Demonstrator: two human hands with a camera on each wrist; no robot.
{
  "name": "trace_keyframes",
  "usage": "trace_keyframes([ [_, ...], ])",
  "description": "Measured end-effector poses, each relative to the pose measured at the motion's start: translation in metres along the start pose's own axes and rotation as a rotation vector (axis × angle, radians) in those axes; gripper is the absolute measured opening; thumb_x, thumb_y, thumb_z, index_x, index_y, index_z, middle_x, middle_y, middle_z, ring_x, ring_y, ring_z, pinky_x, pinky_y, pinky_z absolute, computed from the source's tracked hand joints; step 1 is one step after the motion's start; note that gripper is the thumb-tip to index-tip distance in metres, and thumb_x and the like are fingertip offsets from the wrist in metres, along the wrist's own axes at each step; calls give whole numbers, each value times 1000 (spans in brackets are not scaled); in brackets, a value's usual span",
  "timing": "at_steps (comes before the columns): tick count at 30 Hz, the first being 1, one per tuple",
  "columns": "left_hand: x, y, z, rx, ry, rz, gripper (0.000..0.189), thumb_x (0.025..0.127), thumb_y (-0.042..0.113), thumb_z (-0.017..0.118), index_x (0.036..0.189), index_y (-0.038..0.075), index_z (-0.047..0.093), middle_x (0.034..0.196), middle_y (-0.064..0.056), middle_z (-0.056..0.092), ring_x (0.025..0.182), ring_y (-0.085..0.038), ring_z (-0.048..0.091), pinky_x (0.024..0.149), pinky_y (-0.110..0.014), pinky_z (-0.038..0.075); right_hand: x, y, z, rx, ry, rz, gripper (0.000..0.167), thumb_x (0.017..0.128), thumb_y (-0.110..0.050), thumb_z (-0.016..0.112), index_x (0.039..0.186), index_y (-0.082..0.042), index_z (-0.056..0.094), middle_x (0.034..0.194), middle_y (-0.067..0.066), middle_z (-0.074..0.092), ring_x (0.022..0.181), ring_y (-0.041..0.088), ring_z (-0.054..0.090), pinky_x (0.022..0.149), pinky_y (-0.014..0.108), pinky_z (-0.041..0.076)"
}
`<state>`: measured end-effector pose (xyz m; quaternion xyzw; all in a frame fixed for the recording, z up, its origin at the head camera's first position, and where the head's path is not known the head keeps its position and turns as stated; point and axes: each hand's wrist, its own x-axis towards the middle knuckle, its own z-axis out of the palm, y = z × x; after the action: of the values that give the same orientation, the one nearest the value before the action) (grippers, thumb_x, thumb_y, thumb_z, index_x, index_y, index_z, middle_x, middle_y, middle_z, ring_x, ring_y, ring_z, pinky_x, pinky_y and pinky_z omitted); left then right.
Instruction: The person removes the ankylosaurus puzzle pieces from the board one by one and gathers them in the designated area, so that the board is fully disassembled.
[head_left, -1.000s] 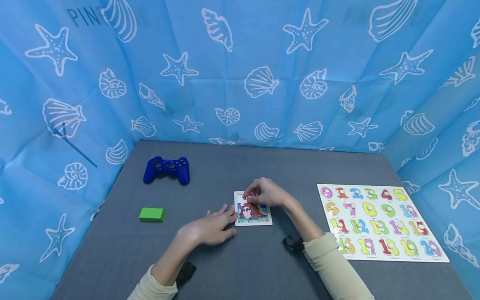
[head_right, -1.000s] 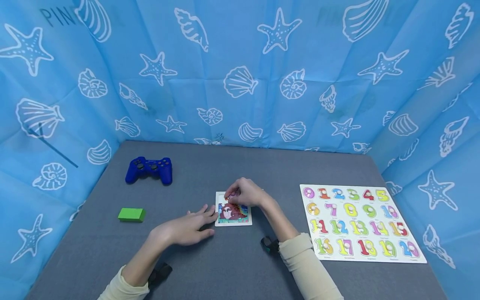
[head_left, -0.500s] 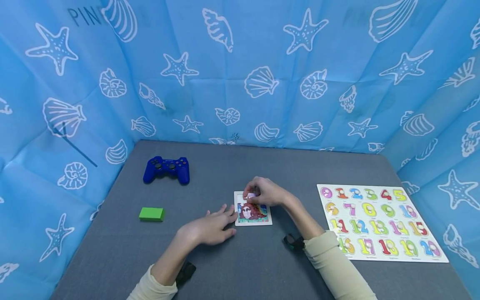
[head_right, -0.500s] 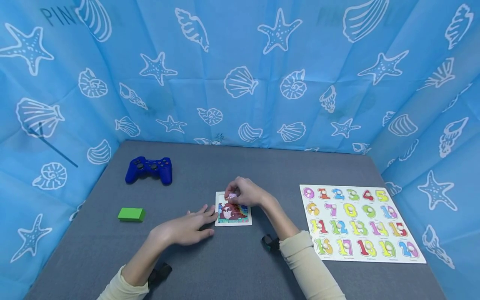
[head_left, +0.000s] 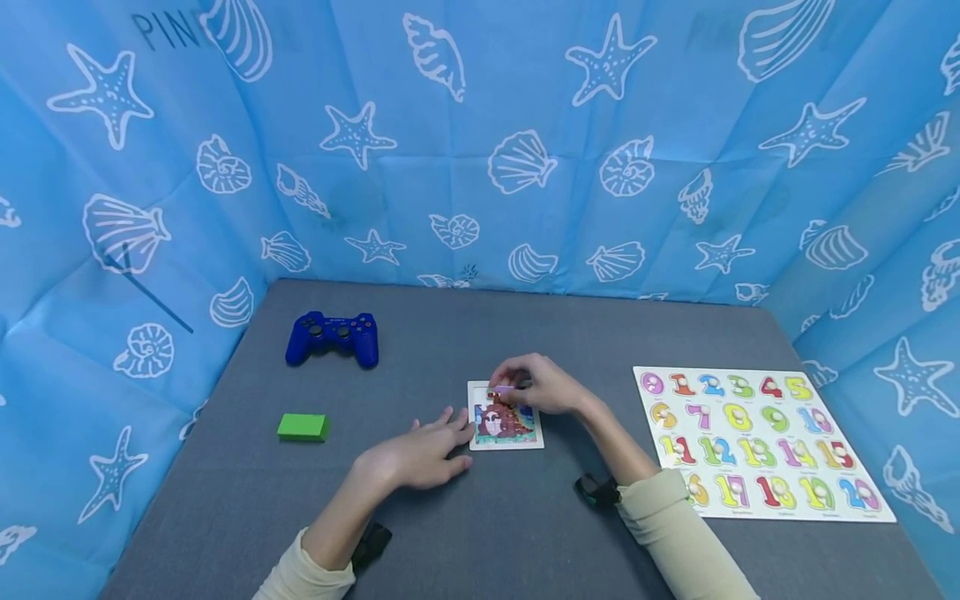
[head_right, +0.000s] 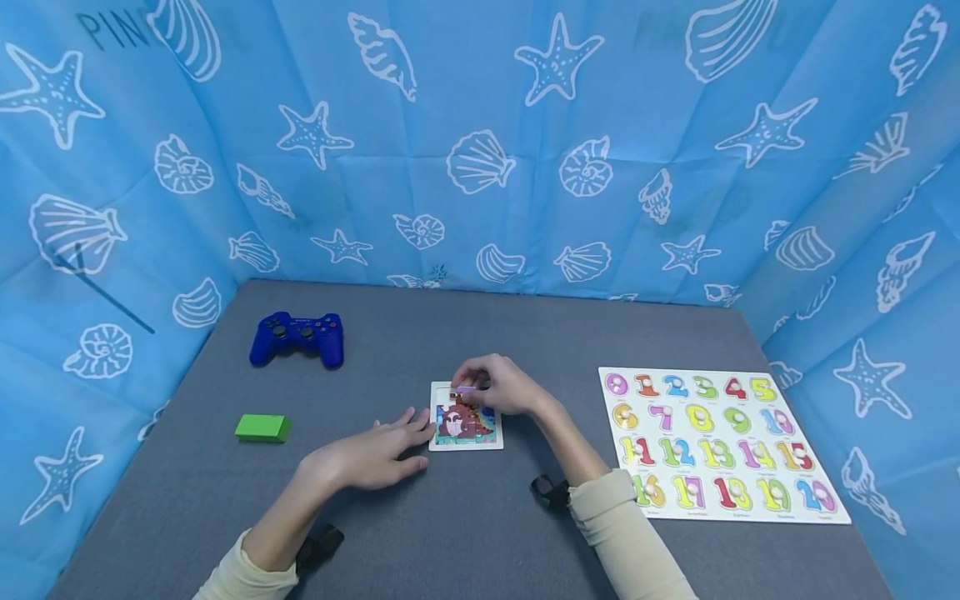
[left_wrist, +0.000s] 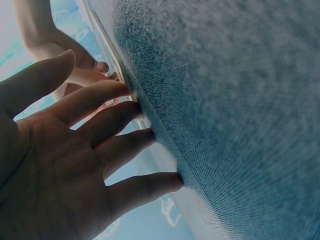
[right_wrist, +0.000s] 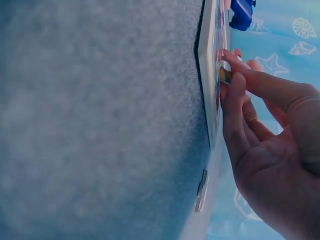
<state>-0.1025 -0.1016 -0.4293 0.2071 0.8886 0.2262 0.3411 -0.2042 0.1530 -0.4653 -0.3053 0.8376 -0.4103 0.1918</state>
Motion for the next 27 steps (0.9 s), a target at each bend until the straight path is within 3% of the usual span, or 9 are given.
trace_keyframes([
  [6,1,0,1,6,-2,-19,61,114,38,54,169,15,41,183,-9,22,172,-32,13,135,-70,18,-3,4,-1,97,13,3,18,101,-4,74,118,-3,77,103,15,75,90,16,70,79,25,60],
  [17,3,-1,2,8,0,-24,61,114,38,55,168,16,41,183,-9,23,172,-32,14,135,-70,18,-26,10,-13,126,74,47,23,102,-7,72,124,-3,77,118,16,76,105,21,73,89,24,61],
  [27,2,0,3,6,6,-15,60,114,37,55,168,15,42,183,-9,23,172,-31,14,135,-70,18,-56,25,-40,79,142,76,28,104,-9,71,130,1,74,121,20,77,90,12,71,78,23,58],
])
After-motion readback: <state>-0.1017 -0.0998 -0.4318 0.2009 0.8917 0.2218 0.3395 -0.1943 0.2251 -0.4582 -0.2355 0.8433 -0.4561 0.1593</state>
